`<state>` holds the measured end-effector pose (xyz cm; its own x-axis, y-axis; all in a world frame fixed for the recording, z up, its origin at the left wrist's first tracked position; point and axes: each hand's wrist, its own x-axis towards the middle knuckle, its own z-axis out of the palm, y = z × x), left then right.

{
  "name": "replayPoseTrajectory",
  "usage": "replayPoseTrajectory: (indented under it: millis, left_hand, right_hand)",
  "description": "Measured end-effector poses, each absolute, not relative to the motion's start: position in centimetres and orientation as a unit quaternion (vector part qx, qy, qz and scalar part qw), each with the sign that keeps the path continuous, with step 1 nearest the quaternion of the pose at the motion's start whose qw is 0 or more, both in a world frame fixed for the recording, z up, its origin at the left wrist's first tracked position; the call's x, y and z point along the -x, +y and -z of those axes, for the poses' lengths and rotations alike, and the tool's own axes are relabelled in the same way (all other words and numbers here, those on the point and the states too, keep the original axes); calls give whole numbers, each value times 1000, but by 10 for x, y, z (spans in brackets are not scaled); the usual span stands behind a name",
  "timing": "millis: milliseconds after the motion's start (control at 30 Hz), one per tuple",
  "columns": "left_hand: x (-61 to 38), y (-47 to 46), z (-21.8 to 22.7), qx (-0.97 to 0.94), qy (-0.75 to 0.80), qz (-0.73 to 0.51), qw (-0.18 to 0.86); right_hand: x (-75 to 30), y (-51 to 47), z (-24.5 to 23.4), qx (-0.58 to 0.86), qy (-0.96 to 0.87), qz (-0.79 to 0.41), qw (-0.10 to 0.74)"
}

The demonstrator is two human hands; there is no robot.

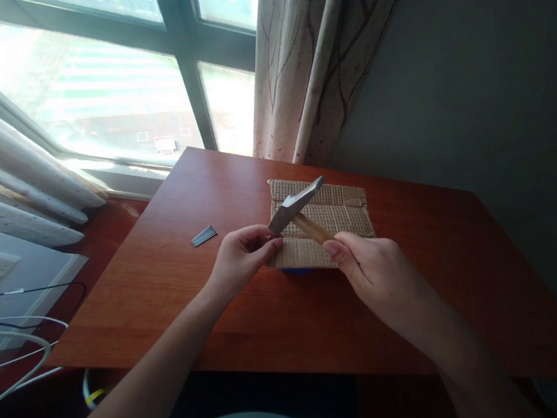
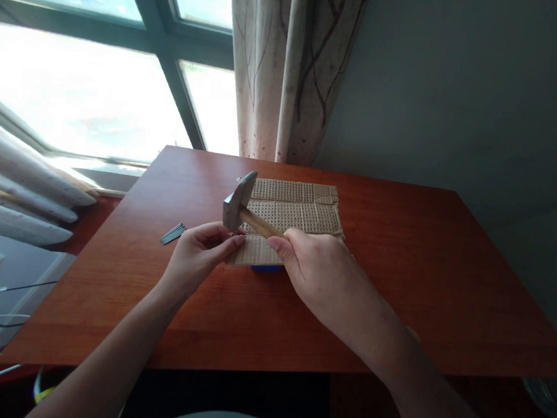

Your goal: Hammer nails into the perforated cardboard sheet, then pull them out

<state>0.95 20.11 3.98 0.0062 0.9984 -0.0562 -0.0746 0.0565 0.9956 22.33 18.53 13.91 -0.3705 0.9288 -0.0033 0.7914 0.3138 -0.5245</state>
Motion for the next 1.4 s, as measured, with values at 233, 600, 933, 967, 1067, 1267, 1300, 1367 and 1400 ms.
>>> replayPoseTrajectory:
  millis: [233, 600, 933, 967, 1067, 1267, 1300, 1367, 1400]
  left_hand:
    - [-11, 200, -45, -470, 491, -514, 522]
    - [-11, 201, -42, -460, 505, -509, 524]
    - [-10, 203, -40, -441, 506, -519, 529]
    - [-10, 203, -40, -442, 505, -518, 530]
    - [-10, 203, -40, -445, 504, -517, 529]
    - [-10, 202, -41, -452, 510, -520, 515]
    - [-10, 202, -40, -454, 510, -520, 514]
    - [-9, 202, -40, -457, 510, -519, 511]
    - [-9, 202, -39, -459, 510, -518, 510]
  right_hand:
    - [-223, 183, -143, 539, -797, -231, 146]
    - [-224, 182, -140, 551, -800, -195, 134]
    - [-229, 182, -140, 536, -805, -174, 185]
    - [-229, 182, -142, 537, -803, -167, 195]
    - [-229, 182, -145, 536, -803, -156, 210]
    - [-226, 185, -140, 540, -805, -187, 155]
    - [-226, 185, -140, 542, -804, -190, 157]
    - [-226, 185, -141, 541, -801, -187, 175]
    - [-226, 184, -141, 539, -801, -180, 185]
